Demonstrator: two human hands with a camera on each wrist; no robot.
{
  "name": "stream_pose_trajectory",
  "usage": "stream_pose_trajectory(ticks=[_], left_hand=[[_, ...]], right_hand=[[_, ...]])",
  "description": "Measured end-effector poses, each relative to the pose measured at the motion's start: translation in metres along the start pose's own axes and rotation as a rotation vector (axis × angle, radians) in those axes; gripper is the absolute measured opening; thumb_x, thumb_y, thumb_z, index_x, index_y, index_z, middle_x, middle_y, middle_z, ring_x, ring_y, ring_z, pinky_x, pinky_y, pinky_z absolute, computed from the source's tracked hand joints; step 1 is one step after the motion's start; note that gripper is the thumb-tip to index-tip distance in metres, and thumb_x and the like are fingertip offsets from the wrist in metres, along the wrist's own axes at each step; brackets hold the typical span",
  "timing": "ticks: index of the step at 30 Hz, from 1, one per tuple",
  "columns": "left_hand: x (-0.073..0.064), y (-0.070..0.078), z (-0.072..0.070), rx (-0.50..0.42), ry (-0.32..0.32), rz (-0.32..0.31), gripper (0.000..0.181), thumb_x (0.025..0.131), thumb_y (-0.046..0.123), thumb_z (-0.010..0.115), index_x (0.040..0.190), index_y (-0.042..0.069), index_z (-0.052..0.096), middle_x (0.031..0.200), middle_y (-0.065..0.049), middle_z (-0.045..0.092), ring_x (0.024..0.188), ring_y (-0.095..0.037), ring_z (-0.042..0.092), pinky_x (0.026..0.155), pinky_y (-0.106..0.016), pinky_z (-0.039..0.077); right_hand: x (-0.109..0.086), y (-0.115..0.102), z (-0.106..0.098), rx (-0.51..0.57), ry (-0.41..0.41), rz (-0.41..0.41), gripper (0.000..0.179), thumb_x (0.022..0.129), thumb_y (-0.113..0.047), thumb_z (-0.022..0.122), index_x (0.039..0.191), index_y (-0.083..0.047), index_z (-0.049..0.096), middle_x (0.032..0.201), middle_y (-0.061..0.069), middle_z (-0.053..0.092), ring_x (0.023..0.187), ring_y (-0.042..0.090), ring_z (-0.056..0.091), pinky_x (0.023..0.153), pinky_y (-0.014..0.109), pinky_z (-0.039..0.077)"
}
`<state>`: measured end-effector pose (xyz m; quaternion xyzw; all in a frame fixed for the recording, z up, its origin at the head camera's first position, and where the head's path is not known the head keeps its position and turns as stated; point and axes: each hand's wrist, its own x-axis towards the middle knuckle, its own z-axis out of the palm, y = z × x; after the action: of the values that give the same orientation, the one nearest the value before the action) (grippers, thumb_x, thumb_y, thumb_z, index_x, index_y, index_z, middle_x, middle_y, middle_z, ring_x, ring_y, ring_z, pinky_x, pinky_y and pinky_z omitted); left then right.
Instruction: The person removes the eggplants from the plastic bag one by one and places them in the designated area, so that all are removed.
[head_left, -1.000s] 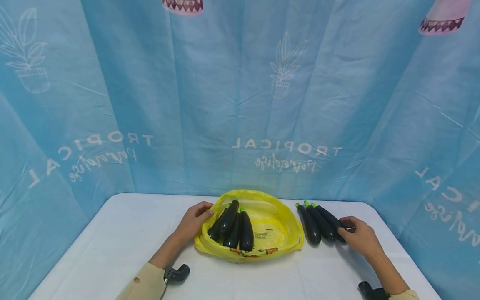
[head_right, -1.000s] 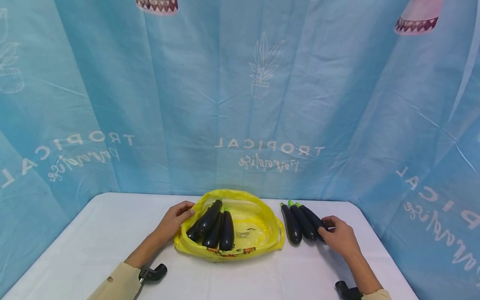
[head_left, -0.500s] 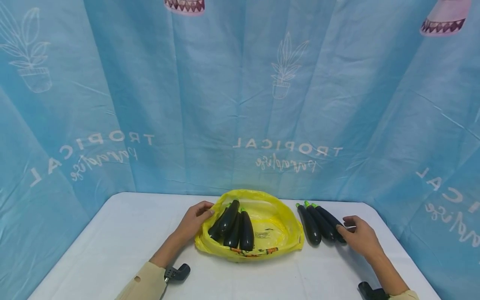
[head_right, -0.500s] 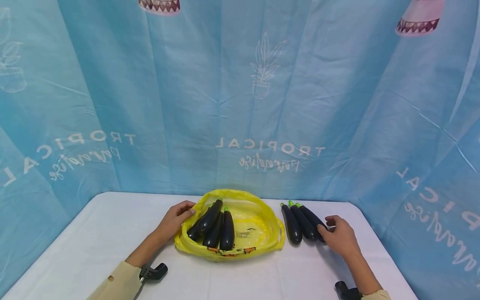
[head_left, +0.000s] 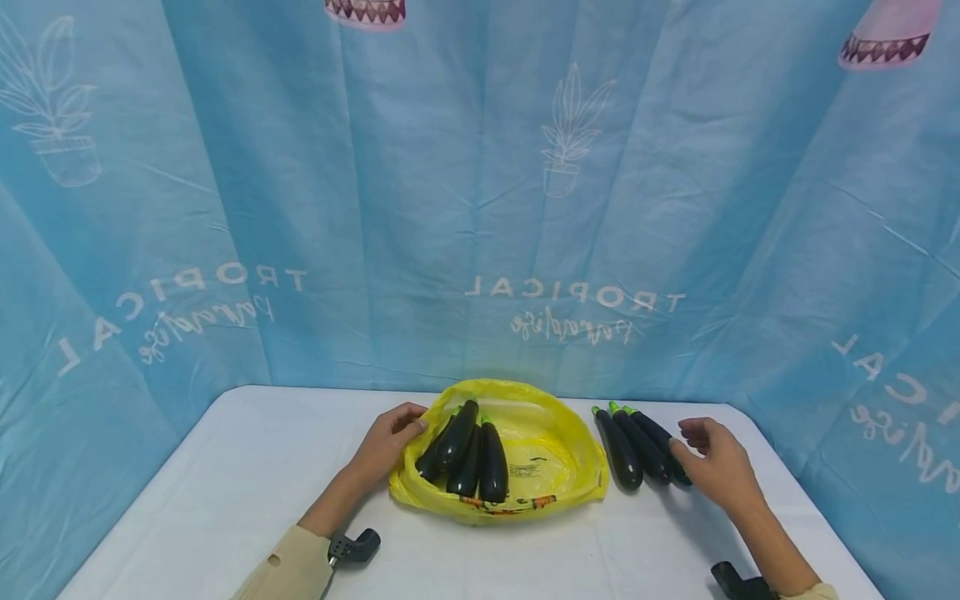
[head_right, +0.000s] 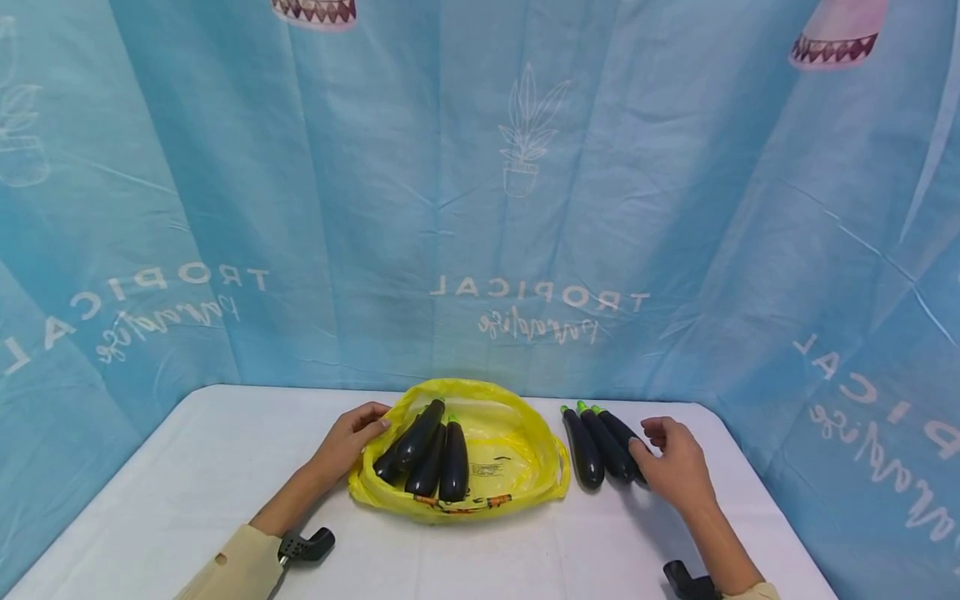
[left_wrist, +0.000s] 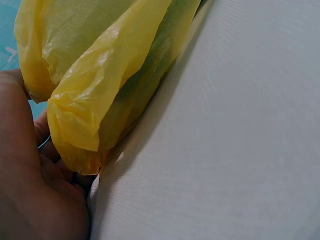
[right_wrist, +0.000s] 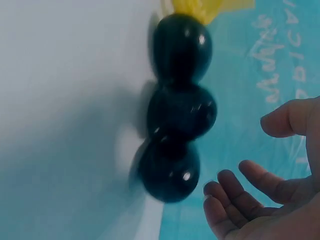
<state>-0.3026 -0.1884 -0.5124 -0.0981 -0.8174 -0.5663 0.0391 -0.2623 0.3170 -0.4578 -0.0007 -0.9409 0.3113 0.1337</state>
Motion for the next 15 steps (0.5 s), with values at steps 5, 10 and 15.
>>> stream_pose_trajectory(ticks=[5,10,15], left_hand=[[-0.001,0.0,0.0,-0.016,-0.006,-0.01,0.024,0.106,0.018,0.062,0.126,0.007,0.07,0.114,-0.007,0.07,0.1,-0.018,0.062,0.088,-0.024,0.053],[-0.002,0.0,0.001,-0.017,-0.007,-0.006,0.025,0.106,0.018,0.061,0.127,0.006,0.07,0.115,-0.007,0.071,0.102,-0.018,0.062,0.088,-0.024,0.053],[-0.001,0.002,0.001,-0.039,0.006,-0.004,0.026,0.106,0.016,0.062,0.128,0.004,0.069,0.117,-0.009,0.07,0.103,-0.02,0.062,0.086,-0.023,0.053]], right_hand=[[-0.004,-0.015,0.0,0.022,-0.01,-0.034,0.042,0.102,-0.019,0.067,0.133,0.008,0.059,0.127,0.03,0.064,0.117,0.045,0.062,0.102,0.062,0.051],[-0.009,-0.031,0.001,0.046,-0.009,-0.058,0.04,0.101,-0.017,0.068,0.133,0.006,0.06,0.125,0.026,0.065,0.116,0.041,0.063,0.102,0.059,0.051],[-0.014,-0.047,0.001,0.052,-0.02,-0.065,0.041,0.101,-0.018,0.069,0.134,0.004,0.06,0.126,0.023,0.064,0.116,0.039,0.062,0.102,0.059,0.051]])
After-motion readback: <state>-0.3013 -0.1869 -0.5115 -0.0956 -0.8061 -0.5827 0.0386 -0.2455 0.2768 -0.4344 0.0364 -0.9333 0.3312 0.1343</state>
